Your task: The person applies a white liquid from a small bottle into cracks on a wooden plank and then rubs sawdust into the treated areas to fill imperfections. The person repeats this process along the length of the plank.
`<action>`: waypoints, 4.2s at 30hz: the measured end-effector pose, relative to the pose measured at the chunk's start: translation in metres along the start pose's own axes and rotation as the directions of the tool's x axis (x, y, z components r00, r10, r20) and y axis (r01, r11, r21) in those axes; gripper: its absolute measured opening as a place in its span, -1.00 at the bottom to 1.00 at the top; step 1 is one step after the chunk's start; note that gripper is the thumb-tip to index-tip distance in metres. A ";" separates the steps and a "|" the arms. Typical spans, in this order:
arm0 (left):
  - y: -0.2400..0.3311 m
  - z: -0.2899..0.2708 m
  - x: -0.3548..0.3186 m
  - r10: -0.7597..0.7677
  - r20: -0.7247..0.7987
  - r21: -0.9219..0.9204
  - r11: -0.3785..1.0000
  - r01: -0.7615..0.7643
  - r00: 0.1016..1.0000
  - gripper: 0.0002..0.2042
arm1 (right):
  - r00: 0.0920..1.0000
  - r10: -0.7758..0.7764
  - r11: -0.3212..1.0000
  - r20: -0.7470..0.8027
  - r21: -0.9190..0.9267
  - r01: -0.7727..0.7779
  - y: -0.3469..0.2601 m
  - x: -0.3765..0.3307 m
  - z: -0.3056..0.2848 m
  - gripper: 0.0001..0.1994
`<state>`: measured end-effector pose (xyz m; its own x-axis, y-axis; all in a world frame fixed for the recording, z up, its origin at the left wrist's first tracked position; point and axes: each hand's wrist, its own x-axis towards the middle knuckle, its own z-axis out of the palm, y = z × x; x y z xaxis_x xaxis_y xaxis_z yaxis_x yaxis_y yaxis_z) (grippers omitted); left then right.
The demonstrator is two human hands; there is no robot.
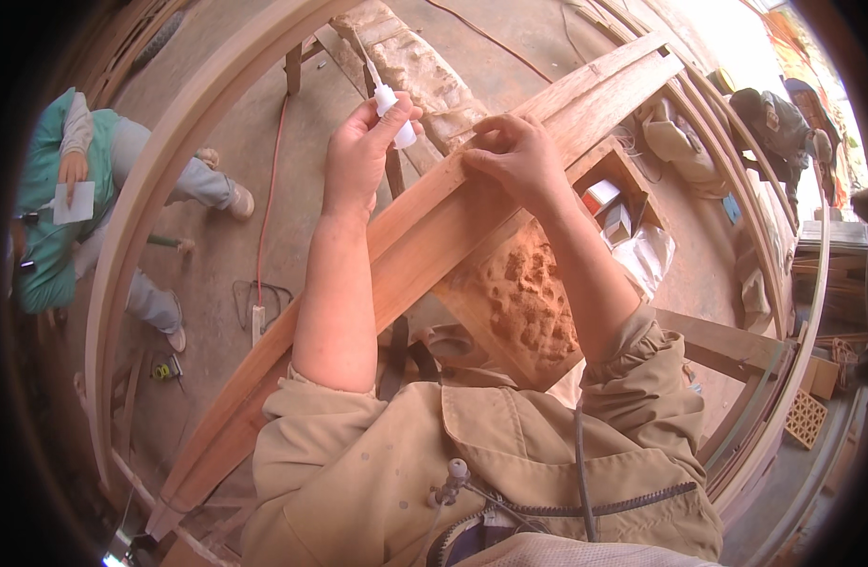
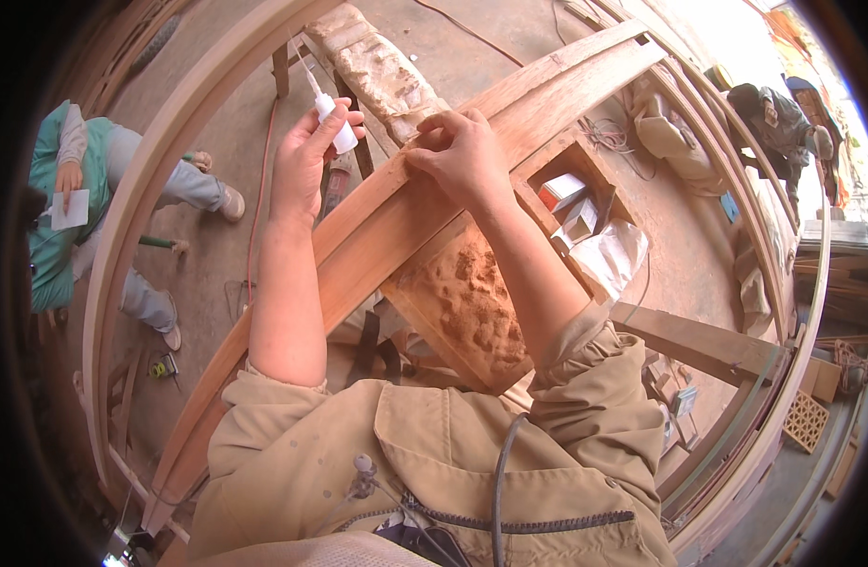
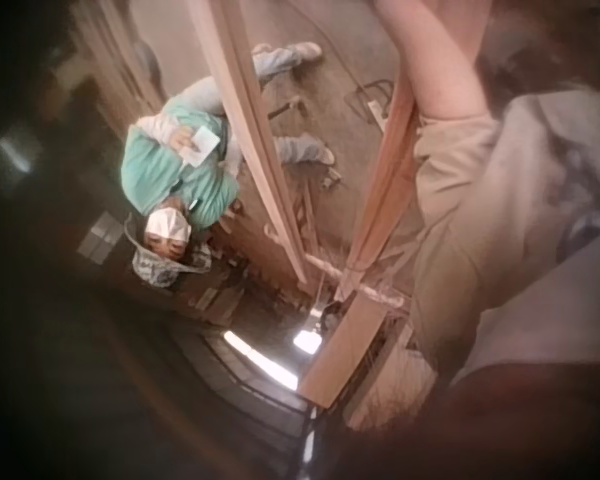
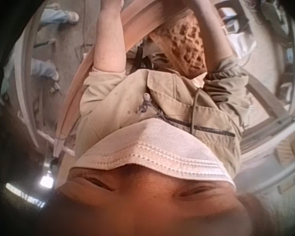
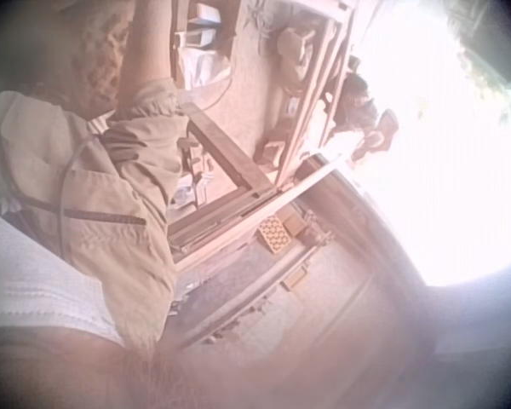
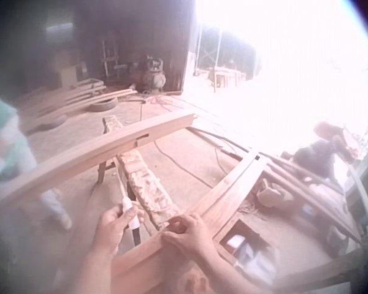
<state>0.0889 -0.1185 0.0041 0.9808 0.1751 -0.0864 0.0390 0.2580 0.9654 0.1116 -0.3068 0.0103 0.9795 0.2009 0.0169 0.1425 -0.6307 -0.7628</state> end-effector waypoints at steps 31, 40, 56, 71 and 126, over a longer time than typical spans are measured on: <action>0.003 0.007 -0.002 -0.022 -0.031 0.001 1.000 0.022 0.999 -0.67 | 0.908 -0.418 0.908 -0.010 -0.017 0.418 0.023 -0.010 -0.008 -0.74; 0.004 0.007 -0.003 -0.027 -0.025 0.011 1.000 0.028 0.999 -0.68 | 0.911 -0.411 0.902 0.022 -0.133 0.410 0.018 -0.014 -0.006 -0.70; 0.001 -0.002 -0.002 -0.022 -0.008 0.028 0.999 0.022 1.000 -0.72 | 0.895 -0.429 0.899 0.121 -0.040 0.436 0.002 -0.014 -0.013 -0.70; -0.007 0.002 0.001 0.008 0.045 -0.055 0.998 -0.006 0.999 -0.74 | 0.857 -0.496 0.848 0.139 -0.135 0.512 0.012 -0.014 -0.017 -0.74; -0.005 0.007 -0.004 -0.056 -0.040 -0.058 0.997 0.053 0.998 -0.67 | 0.915 -0.276 0.956 -0.293 -0.187 0.228 0.008 -0.058 0.024 -0.92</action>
<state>0.0865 -0.1271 0.0013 0.9686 0.1982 -0.1498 0.0801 0.3213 0.9436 0.0520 -0.3050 -0.0122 0.8992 0.1383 0.4152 0.3862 -0.6971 -0.6041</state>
